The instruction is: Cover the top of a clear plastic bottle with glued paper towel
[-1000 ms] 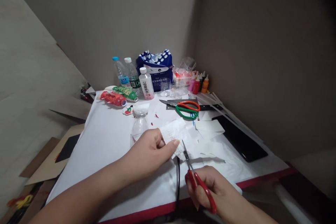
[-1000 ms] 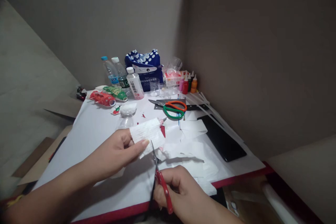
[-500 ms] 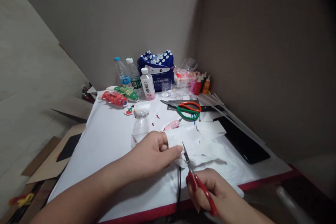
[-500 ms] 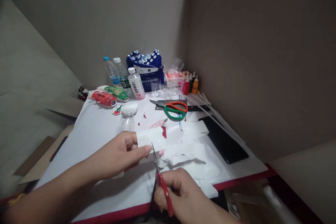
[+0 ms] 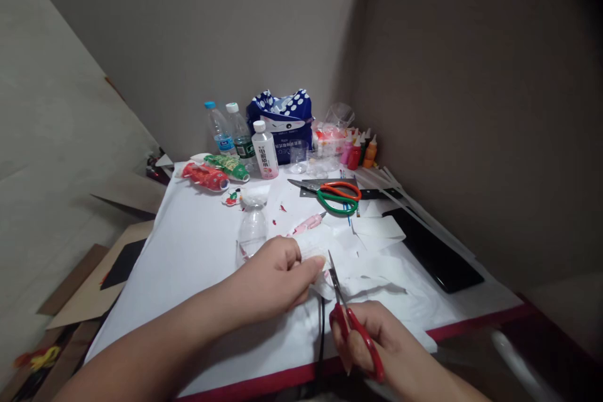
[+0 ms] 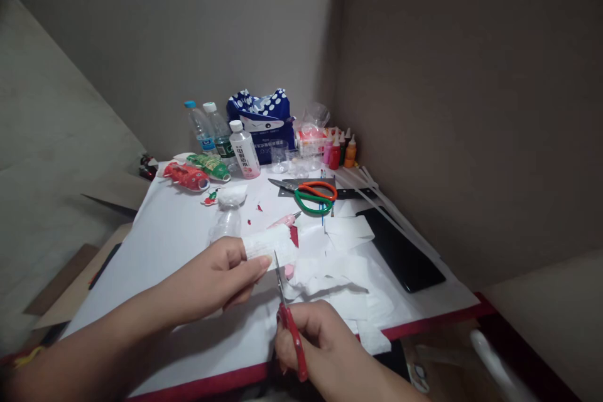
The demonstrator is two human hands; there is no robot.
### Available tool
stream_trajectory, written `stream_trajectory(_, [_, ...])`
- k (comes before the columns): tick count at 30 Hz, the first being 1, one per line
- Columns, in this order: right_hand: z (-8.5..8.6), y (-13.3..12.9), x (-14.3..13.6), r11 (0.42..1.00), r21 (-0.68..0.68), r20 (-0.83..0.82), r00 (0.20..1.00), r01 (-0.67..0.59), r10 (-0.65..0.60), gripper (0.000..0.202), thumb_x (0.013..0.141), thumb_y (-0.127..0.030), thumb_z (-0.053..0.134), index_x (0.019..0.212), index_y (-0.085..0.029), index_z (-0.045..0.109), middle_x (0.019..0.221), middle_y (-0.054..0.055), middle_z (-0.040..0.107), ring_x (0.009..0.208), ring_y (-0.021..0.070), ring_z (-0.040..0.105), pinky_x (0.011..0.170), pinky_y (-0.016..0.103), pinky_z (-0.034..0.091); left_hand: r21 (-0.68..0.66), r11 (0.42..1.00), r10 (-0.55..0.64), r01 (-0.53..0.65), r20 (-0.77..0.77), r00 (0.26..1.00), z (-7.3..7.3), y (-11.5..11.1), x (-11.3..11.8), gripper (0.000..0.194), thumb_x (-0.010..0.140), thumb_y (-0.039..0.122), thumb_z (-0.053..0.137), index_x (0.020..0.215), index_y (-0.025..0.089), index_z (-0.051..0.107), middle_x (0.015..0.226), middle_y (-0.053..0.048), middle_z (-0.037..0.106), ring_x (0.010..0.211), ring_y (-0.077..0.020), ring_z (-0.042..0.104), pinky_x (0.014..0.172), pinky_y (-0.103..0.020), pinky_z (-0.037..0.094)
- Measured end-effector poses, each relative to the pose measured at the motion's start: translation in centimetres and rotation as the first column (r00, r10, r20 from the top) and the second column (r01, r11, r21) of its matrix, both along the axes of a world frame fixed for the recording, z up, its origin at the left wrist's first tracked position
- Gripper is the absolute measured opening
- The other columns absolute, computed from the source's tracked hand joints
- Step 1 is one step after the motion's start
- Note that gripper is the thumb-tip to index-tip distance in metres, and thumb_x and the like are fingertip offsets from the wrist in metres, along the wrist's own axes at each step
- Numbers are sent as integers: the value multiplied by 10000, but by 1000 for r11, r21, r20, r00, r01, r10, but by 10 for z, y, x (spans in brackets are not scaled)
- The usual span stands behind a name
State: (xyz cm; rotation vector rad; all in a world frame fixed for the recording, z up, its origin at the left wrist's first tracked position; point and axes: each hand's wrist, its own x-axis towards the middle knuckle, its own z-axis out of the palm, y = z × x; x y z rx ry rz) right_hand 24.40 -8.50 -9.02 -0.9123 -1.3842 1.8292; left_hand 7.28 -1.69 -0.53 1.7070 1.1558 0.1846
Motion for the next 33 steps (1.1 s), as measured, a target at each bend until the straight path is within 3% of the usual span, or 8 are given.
stream_trajectory(9, [1,2,-1,1000,22,4,1000,-8,8,666,710,-816,505,539,-181,400,531,-35,406,521,85,325,526,229,281,-4,999,-35,35,3,999,-1,0,-1,606,917,464,353,376,196,397,333,38,334,345,-73,297,457,-232,290])
stream_trajectory(20, [-1,2,0,1000,5,-36,999,-14,14,661,714,-802,521,533,-181,383,524,-37,399,523,85,329,528,226,281,-33,999,10,-8,57,998,-4,0,-1,608,918,458,351,372,197,398,357,33,378,390,-79,342,518,-221,352])
stream_trajectory(33, [2,2,-3,1000,-16,-77,997,-7,6,649,716,-781,550,524,-188,366,513,-58,343,505,75,287,532,234,282,-45,998,41,-39,54,998,-4,-4,1,544,910,462,354,440,197,417,363,44,372,372,-78,315,451,-218,299])
